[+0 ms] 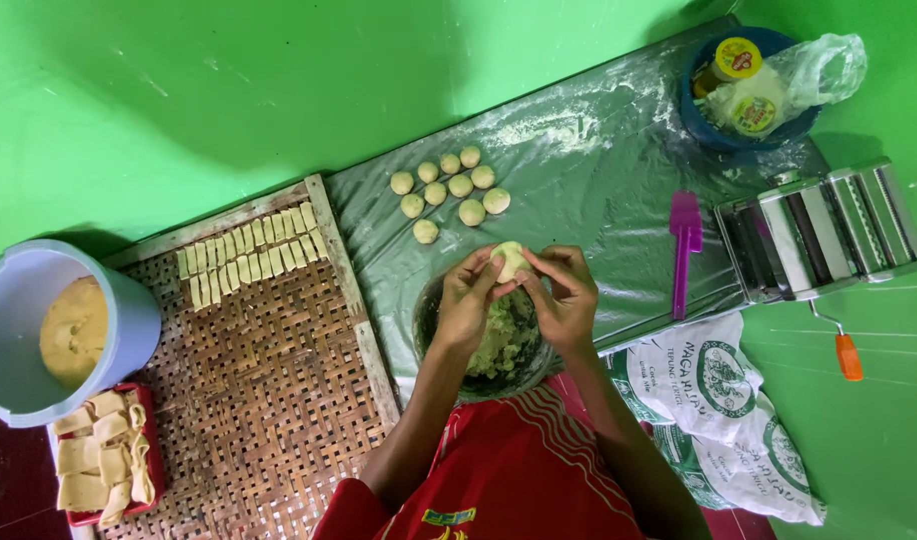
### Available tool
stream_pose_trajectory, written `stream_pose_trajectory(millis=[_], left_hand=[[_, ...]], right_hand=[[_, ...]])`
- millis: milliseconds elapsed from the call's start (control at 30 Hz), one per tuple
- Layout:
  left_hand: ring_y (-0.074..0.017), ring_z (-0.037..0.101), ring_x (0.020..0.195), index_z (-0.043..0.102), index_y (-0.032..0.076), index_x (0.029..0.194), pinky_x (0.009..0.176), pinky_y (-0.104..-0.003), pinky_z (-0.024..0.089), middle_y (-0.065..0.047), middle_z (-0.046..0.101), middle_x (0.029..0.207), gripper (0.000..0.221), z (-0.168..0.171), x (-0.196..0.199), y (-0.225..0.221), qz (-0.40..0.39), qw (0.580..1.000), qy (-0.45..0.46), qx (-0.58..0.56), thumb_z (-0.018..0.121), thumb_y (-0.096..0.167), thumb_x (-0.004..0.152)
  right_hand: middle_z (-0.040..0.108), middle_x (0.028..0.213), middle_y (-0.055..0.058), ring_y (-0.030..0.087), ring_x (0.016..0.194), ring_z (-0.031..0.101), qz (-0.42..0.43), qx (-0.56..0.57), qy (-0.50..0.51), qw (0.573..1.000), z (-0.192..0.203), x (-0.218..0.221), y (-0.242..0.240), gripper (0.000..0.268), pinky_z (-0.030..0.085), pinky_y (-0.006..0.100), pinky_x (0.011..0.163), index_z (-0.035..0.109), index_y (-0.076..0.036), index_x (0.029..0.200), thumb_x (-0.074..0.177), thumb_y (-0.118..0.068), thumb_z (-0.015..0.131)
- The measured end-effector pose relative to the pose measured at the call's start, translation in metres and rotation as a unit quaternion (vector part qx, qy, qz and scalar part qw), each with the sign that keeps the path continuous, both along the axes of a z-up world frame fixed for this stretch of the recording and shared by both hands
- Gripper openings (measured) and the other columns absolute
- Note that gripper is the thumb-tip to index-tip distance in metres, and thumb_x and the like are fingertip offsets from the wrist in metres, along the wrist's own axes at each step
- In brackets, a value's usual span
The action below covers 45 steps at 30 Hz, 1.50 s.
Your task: Shaping small portions of dough into balls and arranging them in a grid on a floor-level work surface.
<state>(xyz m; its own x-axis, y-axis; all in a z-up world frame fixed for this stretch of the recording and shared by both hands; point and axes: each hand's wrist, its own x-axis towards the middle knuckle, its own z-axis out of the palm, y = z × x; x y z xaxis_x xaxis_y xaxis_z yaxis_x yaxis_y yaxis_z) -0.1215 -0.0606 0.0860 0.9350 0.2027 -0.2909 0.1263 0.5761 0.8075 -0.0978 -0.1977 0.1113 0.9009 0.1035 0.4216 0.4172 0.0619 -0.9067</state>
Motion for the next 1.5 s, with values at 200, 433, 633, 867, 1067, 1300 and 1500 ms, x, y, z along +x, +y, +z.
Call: stream_pose_trajectory(millis=[200, 433, 633, 867, 1067, 1300, 1500], left_hand=[[-0.0259, 0.068, 0.102, 0.069, 0.002, 0.117, 0.075, -0.038, 0.066, -0.019, 0.069, 0.120, 0.040, -0.013, 0.030, 0.033, -0.034, 0.991, 0.039, 0.124, 0.077, 0.034, 0.094], [-0.0493, 0.067, 0.110, 0.057, 0.004, 0.122, 0.096, -0.058, 0.057, -0.025, 0.064, 0.121, 0.058, -0.123, 0.100, 0.102, -0.102, 0.819, 0.083, 0.559, 0.085, 0.012, 0.072], [-0.0455, 0.072, 0.102, 0.074, 0.013, 0.114, 0.088, -0.054, 0.062, -0.021, 0.067, 0.118, 0.039, -0.122, 0.110, 0.103, -0.192, 0.701, 0.072, 0.683, 0.080, 0.014, 0.076], [-0.0459, 0.071, 0.107, 0.060, 0.009, 0.122, 0.087, -0.060, 0.058, -0.025, 0.071, 0.115, 0.044, -0.129, 0.110, 0.124, -0.214, 0.746, 0.062, 0.628, 0.077, 0.028, 0.087], [-0.0434, 0.062, 0.123, 0.052, 0.011, 0.141, 0.098, -0.060, 0.055, -0.024, 0.062, 0.130, 0.057, -0.102, 0.104, 0.130, -0.233, 0.676, 0.064, 0.696, 0.073, 0.031, 0.093], [-0.0352, 0.072, 0.101, 0.072, 0.006, 0.107, 0.086, -0.053, 0.062, -0.020, 0.072, 0.108, 0.025, -0.055, 0.087, 0.122, -0.179, 0.630, 0.092, 0.750, 0.064, 0.027, 0.096], [-0.0333, 0.076, 0.089, 0.072, 0.005, 0.089, 0.078, -0.047, 0.064, -0.018, 0.074, 0.088, 0.035, -0.051, 0.085, 0.126, -0.183, 0.604, 0.046, 0.774, 0.069, 0.040, 0.091]], right_hand=[[0.058, 0.118, 0.019, 0.031, 0.103, 0.066, -0.022, -0.085, 0.036, 0.996, -0.015, -0.010, 0.007, 0.037, 0.055, 0.044, 0.084, 0.070, -0.002, 0.133, 0.097, -0.007, 0.075], [0.061, 0.116, 0.018, 0.032, 0.105, 0.066, -0.001, -0.110, 0.155, 0.982, -0.049, -0.013, -0.014, 0.032, 0.055, 0.048, 0.089, 0.066, 0.000, 0.133, 0.103, -0.008, 0.065], [0.069, 0.107, 0.013, 0.022, 0.095, 0.069, -0.038, -0.091, 0.228, 0.969, -0.069, -0.019, -0.032, 0.024, 0.056, 0.038, 0.084, 0.076, -0.005, 0.116, 0.092, -0.004, 0.071], [0.071, 0.108, 0.009, 0.013, 0.090, 0.066, -0.010, -0.080, 0.269, 0.960, -0.098, -0.024, -0.040, 0.021, 0.056, 0.029, 0.075, 0.078, -0.006, 0.112, 0.093, -0.003, 0.069], [0.070, 0.107, 0.017, 0.016, 0.089, 0.066, 0.021, -0.076, 0.284, 0.956, -0.093, -0.023, -0.037, 0.027, 0.056, 0.037, 0.076, 0.072, -0.002, 0.124, 0.097, -0.005, 0.066], [0.071, 0.109, 0.018, 0.021, 0.098, 0.068, 0.015, -0.089, 0.320, 0.943, -0.078, -0.027, -0.037, 0.028, 0.056, 0.037, 0.083, 0.072, -0.001, 0.124, 0.097, -0.007, 0.066], [0.074, 0.103, 0.016, 0.017, 0.091, 0.070, 0.011, -0.098, 0.352, 0.931, -0.077, -0.029, -0.041, 0.024, 0.055, 0.032, 0.078, 0.075, -0.005, 0.120, 0.100, -0.006, 0.063]])
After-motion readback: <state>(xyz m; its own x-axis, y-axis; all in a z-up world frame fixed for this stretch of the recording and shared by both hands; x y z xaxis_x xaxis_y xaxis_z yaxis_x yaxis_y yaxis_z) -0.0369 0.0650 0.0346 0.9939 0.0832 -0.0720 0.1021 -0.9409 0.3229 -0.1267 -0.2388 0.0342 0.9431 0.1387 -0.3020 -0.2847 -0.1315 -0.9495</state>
